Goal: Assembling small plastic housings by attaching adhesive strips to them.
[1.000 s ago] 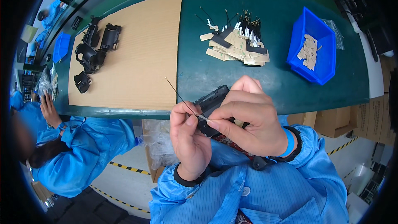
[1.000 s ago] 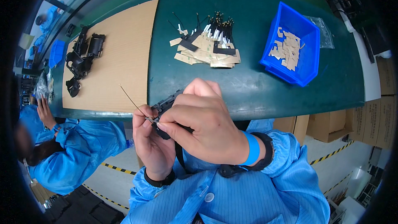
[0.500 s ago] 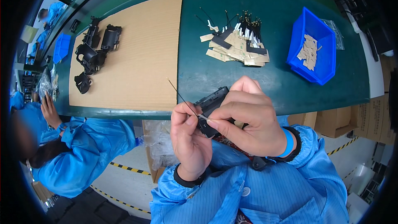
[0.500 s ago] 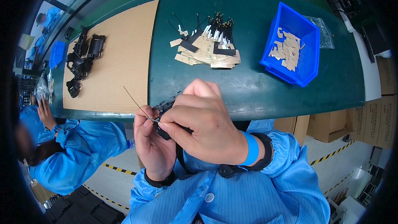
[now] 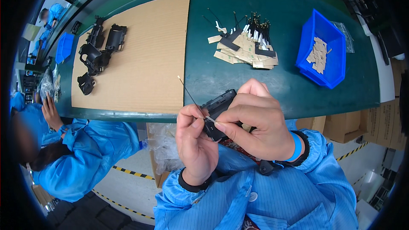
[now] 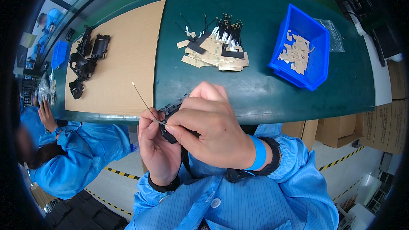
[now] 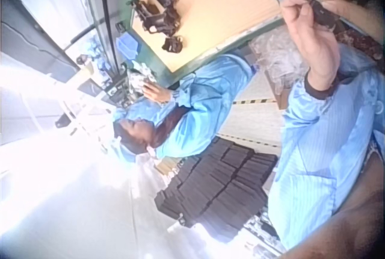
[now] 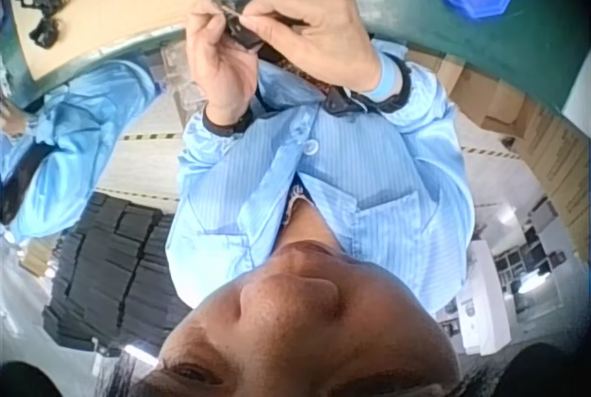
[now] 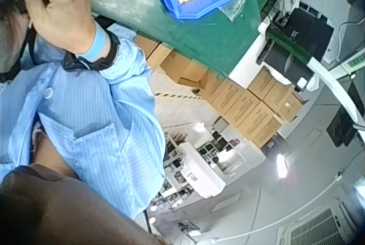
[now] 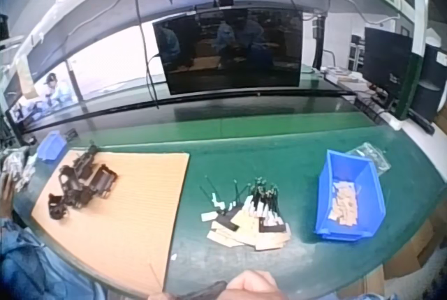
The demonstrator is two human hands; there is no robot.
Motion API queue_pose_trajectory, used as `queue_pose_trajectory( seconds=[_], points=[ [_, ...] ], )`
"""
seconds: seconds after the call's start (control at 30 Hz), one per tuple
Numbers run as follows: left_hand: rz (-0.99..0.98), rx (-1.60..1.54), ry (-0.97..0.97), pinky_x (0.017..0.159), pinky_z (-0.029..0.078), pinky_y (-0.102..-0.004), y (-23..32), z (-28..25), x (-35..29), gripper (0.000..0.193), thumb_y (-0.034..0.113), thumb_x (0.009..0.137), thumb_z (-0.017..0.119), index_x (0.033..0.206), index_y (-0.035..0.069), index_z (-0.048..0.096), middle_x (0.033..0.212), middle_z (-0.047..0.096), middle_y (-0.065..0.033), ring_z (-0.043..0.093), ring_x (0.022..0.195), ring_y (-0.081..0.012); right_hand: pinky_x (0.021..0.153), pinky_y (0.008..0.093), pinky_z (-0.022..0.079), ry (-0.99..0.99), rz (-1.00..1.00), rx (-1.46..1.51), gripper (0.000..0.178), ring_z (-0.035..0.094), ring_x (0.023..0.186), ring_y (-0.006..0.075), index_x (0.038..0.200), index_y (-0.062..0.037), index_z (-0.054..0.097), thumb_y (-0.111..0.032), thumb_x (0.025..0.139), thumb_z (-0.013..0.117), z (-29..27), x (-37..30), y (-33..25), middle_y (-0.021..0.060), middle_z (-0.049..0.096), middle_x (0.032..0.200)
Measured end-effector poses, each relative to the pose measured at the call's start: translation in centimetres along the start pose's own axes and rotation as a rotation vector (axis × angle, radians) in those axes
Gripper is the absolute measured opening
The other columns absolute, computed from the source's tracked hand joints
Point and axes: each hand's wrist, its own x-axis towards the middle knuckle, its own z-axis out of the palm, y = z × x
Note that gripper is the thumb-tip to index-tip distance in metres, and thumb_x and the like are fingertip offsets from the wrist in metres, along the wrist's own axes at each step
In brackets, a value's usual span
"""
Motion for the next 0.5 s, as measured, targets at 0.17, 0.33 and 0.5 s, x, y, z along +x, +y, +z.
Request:
queue_pose_trajectory(
  seconds=[0.17, 0.33, 0.5],
  points=[
    [0.005, -0.01, -0.014, 0.079, 0.043, -0.0289, 0.01, -0.05, 0.07, 0.013, 0.011, 0.085, 0.04, 0.095, 0.003, 0.042, 0.094, 0.047, -0.0072, 0.051, 0.087, -0.0145, 0.069, 0.0328, 0.031, 0.001, -0.008, 0.001, 0.006, 0.045, 0.068, 0.0191, 0.069, -0.0095, 0.062, -0.009, 0.065, 0.067, 0.01, 0.02, 0.06, -0.0013, 0.051, 0.061],
    [-0.01, -0.069, -0.046, 0.081, 0.043, -0.0292, 0.06, -0.19, 0.02, 0.018, 0.013, 0.082, 0.046, 0.096, 0.003, 0.041, 0.096, 0.046, -0.0082, 0.05, 0.089, -0.0158, 0.069, 0.0326, 0.032, 0.008, -0.009, 0.001, 0.006, 0.045, 0.067, 0.0189, 0.069, -0.0097, 0.062, -0.008, 0.065, 0.066, -0.02, 0.06, 0.01, -0.0015, 0.051, 0.06],
    [0.01, 0.017, -0.076, 0.082, 0.042, -0.0293, 0.07, -0.28, -0.04, 0.033, 0.007, 0.07, 0.054, 0.099, 0.003, 0.039, 0.098, 0.045, -0.0085, 0.049, 0.091, -0.0176, 0.069, 0.0324, 0.032, 0.006, -0.013, -0.001, 0.006, 0.045, 0.067, 0.0188, 0.068, -0.0099, 0.061, -0.007, 0.065, 0.066, -0.09, 0.05, -0.09, -0.0017, 0.051, 0.061]
  ],
)
